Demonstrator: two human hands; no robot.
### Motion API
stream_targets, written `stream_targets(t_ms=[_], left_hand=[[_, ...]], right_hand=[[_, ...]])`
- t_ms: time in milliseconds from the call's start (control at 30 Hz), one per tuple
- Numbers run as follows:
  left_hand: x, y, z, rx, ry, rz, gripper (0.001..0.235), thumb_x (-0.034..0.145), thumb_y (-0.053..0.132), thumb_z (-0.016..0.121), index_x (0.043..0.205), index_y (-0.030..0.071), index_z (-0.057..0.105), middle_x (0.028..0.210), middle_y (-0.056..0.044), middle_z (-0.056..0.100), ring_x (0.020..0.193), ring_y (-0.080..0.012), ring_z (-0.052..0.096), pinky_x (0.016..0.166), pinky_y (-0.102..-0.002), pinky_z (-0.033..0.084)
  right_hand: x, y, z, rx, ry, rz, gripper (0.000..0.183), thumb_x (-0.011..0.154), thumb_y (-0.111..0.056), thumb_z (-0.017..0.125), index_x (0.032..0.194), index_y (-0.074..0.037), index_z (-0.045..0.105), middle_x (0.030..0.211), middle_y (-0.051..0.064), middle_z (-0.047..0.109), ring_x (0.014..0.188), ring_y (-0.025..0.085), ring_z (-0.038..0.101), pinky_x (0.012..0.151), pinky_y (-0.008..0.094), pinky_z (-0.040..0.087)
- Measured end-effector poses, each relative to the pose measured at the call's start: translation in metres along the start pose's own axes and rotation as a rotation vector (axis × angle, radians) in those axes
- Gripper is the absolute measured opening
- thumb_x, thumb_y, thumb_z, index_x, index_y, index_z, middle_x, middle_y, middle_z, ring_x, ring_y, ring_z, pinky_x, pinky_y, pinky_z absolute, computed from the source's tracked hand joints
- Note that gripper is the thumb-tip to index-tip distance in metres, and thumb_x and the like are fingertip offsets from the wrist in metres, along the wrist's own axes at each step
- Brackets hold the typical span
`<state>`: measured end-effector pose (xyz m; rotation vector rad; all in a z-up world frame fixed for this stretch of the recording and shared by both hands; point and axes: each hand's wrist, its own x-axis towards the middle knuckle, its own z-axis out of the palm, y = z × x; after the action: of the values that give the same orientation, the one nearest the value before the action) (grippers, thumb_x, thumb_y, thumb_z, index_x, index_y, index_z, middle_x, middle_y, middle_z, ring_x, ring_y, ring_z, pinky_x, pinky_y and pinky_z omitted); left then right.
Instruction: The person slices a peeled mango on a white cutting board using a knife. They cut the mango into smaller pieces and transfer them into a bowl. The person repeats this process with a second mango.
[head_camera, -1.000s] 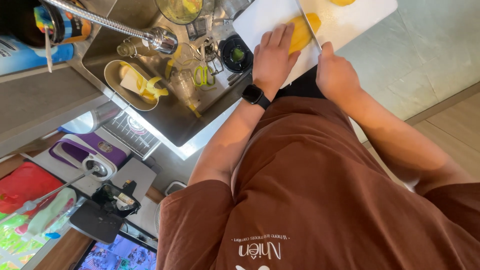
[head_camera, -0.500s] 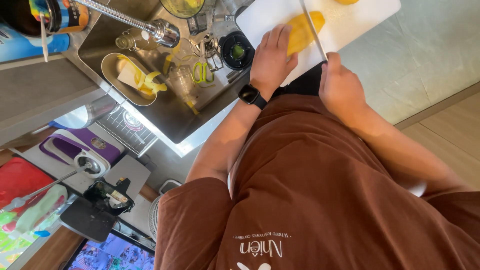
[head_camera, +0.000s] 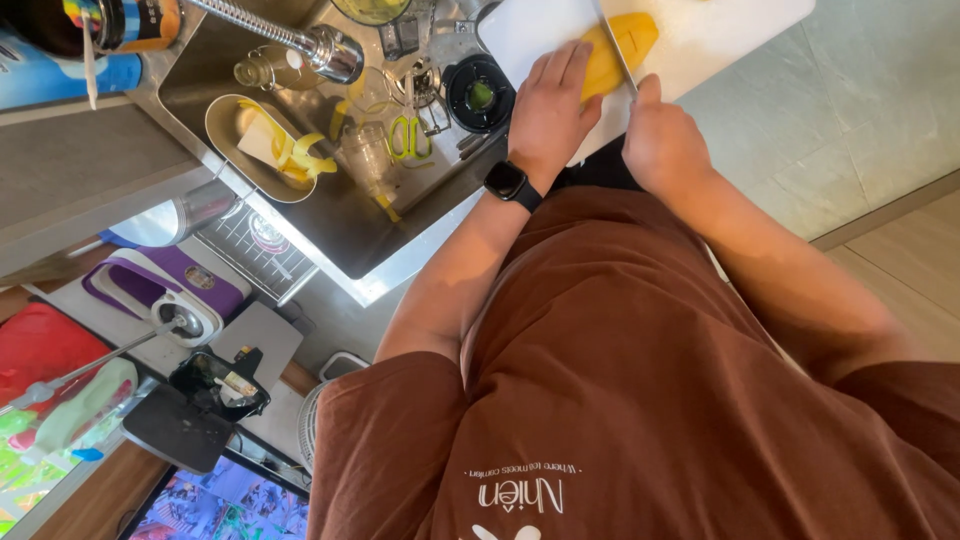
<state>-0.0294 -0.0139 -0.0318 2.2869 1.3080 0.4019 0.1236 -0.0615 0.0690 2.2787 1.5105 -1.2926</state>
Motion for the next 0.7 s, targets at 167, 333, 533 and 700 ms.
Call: stream_targets(t_ms=[167, 333, 533, 700], left_hand=[[-0.004, 0.000, -0.002, -0.021, 0.020, 0.002, 0.070, 0.084, 0.023, 0.085, 0.143, 0.009, 0.051, 0.142, -0.005, 0.056, 0.126, -0.0288, 0.059, 0.099, -0.044, 0.059], [-0.007, 0.002, -0.007, -0.022, 0.032, 0.019, 0.068, 0.089, 0.021, 0.083, 0.145, 0.008, 0.047, 0.144, -0.009, 0.053, 0.129, -0.0302, 0.058, 0.106, -0.044, 0.057], [-0.013, 0.001, -0.007, -0.103, 0.079, 0.011, 0.062, 0.088, 0.018, 0.078, 0.141, 0.003, 0.048, 0.141, -0.012, 0.055, 0.130, -0.0332, 0.059, 0.110, -0.045, 0.056], [-0.017, 0.000, -0.006, -0.117, 0.071, 0.002, 0.059, 0.092, 0.013, 0.076, 0.142, 0.003, 0.048, 0.142, -0.012, 0.052, 0.131, -0.0325, 0.057, 0.114, -0.044, 0.055]], right_hand=[[-0.003, 0.015, 0.015, 0.030, 0.100, -0.098, 0.017, 0.113, -0.017, 0.034, 0.115, 0.000, 0.037, 0.075, 0.030, 0.060, 0.062, 0.056, 0.056, 0.052, 0.063, 0.037], [-0.021, 0.015, 0.015, 0.005, 0.234, -0.202, 0.017, 0.113, -0.013, 0.039, 0.121, 0.003, 0.040, 0.073, 0.027, 0.059, 0.058, 0.056, 0.054, 0.049, 0.061, 0.037], [-0.030, 0.015, 0.020, -0.030, 0.288, -0.197, 0.020, 0.113, -0.014, 0.040, 0.124, 0.001, 0.043, 0.077, 0.027, 0.063, 0.062, 0.058, 0.057, 0.052, 0.063, 0.041], [-0.036, 0.012, 0.019, 0.005, 0.249, -0.251, 0.021, 0.113, -0.013, 0.039, 0.126, 0.003, 0.041, 0.072, 0.027, 0.061, 0.059, 0.057, 0.056, 0.051, 0.062, 0.039]])
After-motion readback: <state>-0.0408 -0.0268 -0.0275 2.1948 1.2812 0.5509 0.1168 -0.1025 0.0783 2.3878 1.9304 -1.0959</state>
